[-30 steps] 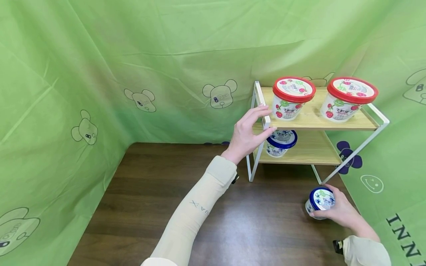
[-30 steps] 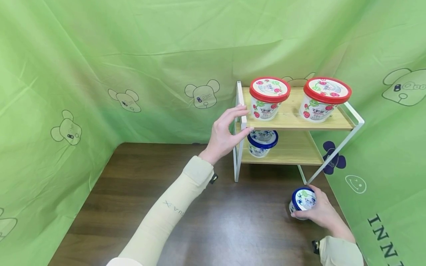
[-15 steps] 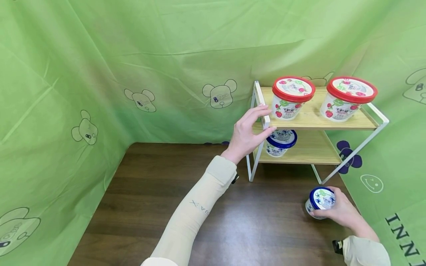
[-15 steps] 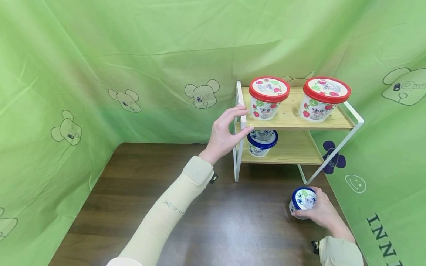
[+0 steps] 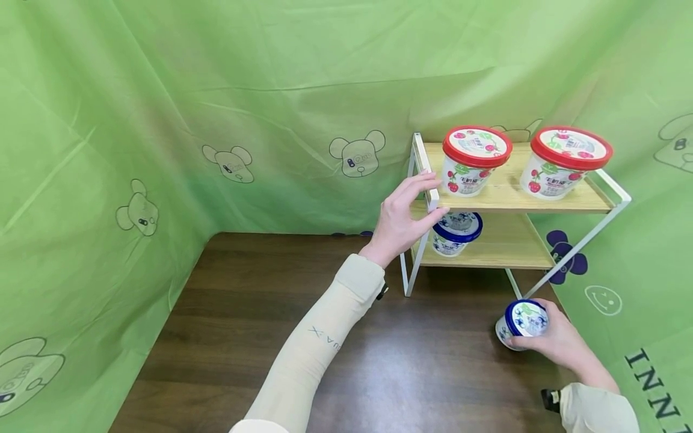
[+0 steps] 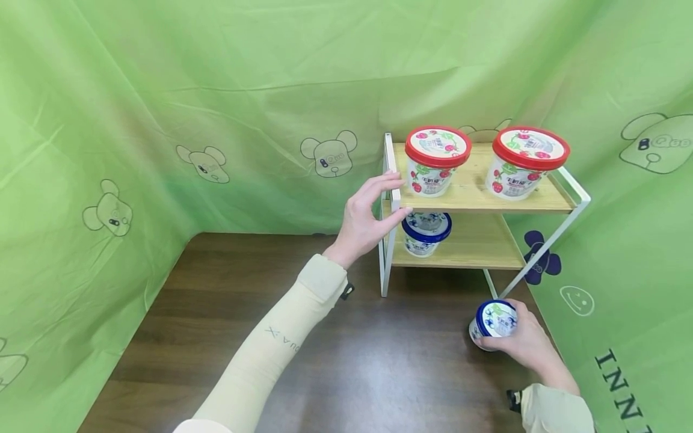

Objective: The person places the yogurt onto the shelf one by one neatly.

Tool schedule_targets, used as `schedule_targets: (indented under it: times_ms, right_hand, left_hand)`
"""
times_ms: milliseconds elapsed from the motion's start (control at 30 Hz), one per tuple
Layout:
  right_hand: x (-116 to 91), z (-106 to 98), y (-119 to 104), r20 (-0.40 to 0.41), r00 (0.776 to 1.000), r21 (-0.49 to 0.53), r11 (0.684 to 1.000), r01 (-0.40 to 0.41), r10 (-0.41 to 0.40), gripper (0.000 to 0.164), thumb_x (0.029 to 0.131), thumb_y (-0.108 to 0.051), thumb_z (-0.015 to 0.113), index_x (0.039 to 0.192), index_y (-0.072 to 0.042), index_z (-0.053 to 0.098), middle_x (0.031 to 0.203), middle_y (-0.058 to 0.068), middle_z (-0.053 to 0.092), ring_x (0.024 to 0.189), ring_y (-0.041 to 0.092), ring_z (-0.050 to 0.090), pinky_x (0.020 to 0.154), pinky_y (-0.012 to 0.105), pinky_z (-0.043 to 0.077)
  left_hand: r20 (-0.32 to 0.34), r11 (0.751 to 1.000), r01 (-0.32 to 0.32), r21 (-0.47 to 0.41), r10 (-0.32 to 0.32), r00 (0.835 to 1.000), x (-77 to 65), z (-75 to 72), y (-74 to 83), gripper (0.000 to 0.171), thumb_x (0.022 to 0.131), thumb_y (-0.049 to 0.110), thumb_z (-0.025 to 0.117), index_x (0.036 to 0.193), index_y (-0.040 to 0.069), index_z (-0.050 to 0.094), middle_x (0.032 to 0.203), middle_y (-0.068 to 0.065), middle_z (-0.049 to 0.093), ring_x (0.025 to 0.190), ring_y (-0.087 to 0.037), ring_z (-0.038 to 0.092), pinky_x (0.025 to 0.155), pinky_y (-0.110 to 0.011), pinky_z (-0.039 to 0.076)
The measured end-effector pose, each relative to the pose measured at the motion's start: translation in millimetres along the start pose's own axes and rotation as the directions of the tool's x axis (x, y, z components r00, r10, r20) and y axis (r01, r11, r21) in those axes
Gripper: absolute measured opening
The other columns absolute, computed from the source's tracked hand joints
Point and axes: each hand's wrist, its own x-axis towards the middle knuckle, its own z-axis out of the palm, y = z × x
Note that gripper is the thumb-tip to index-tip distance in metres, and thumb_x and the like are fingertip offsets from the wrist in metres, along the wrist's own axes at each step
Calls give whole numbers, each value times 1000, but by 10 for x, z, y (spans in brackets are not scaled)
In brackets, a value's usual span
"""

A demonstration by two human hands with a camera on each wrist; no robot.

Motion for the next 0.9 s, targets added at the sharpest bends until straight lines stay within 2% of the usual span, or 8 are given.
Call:
schedule_targets:
  times_ms: [133, 233, 467, 633, 900]
  right_hand:
    - [10, -9, -12, -8, 1000, 14, 1000, -6, 7, 107, 62, -25, 98, 136, 18, 33, 114, 36, 55, 98, 47, 57, 74, 44, 47]
    - [10, -20, -31, 8, 999, 24, 999, -41, 41, 108, 67, -29, 96, 140, 16, 31, 117, 37, 53, 101, 49, 56, 75, 47, 47]
    - [25, -49, -101, 16, 995, 13, 995, -99, 99, 108, 79, -40, 87, 151, 12, 25, 131, 41, 46, 110, 57, 51, 82, 65, 45]
    - [32, -104, -170, 22, 989, 12, 990, -144, 144, 108, 86, -46, 80, 156, 8, 20, 136, 44, 41, 114, 60, 46, 82, 70, 44]
    - [51, -187, -303, -1, 990, 21, 990, -139, 139, 108, 86, -48, 79, 158, 6, 18, 136, 44, 41, 113, 60, 47, 80, 71, 44]
  left_hand:
    - [-2, 1000, -5, -2, 5, 1000, 1, -1, -2, 44, 89, 19, 82, 127, 4, 65, 140, -11, 59, 137, -6, 44, 112, -24, 35]
    - [-5, 1000, -5, 5, 5, 1000, 5, -5, -7, 44, 89, 19, 82, 127, 5, 65, 140, -11, 59, 136, -6, 45, 112, -24, 35]
    - [-10, 1000, 2, 10, -2, 1000, 2, -13, -5, 44, 89, 20, 82, 127, 5, 66, 140, -10, 59, 136, -5, 45, 111, -24, 35]
    - [-10, 1000, 0, 11, 0, 1000, 1, -12, -4, 43, 89, 20, 82, 127, 5, 66, 140, -10, 59, 137, -6, 44, 112, -24, 35]
    - [-8, 1000, 5, 9, -5, 1000, 4, -17, 4, 43, 89, 20, 81, 127, 5, 66, 140, -10, 59, 137, -6, 44, 112, -24, 35]
